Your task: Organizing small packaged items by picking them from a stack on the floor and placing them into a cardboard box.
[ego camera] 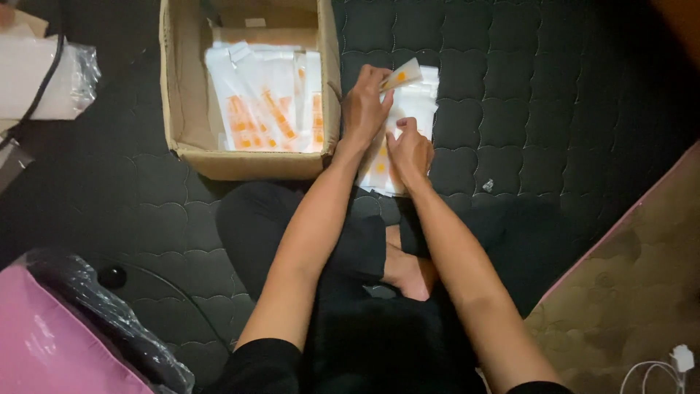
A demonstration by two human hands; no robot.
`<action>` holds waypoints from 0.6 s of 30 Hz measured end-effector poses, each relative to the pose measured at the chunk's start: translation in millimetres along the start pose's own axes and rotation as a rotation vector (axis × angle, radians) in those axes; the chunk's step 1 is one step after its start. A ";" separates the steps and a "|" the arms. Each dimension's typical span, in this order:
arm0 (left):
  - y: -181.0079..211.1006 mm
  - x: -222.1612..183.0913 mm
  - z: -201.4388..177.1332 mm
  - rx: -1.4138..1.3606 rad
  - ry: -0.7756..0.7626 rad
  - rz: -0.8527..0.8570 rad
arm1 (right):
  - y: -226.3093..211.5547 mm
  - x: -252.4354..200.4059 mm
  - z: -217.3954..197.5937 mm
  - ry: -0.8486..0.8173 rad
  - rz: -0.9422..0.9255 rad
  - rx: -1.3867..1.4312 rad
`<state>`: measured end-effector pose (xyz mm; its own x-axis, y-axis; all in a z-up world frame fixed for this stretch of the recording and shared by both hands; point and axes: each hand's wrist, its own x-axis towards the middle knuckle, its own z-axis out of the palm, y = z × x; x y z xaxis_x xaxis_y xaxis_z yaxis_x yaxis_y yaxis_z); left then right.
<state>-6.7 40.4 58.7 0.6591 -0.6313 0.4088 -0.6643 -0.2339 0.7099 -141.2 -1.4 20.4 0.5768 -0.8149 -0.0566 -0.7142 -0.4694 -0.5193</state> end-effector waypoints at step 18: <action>-82.9 -25.0 80.5 0.388 -0.096 0.354 | 8.2 -13.3 -23.1 -0.155 0.131 -0.095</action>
<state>3.5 16.0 -56.6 0.3479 -0.7820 0.5171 -0.9337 -0.2392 0.2665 -163.9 -2.3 36.5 0.5256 -0.8124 -0.2525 -0.8169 -0.3990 -0.4166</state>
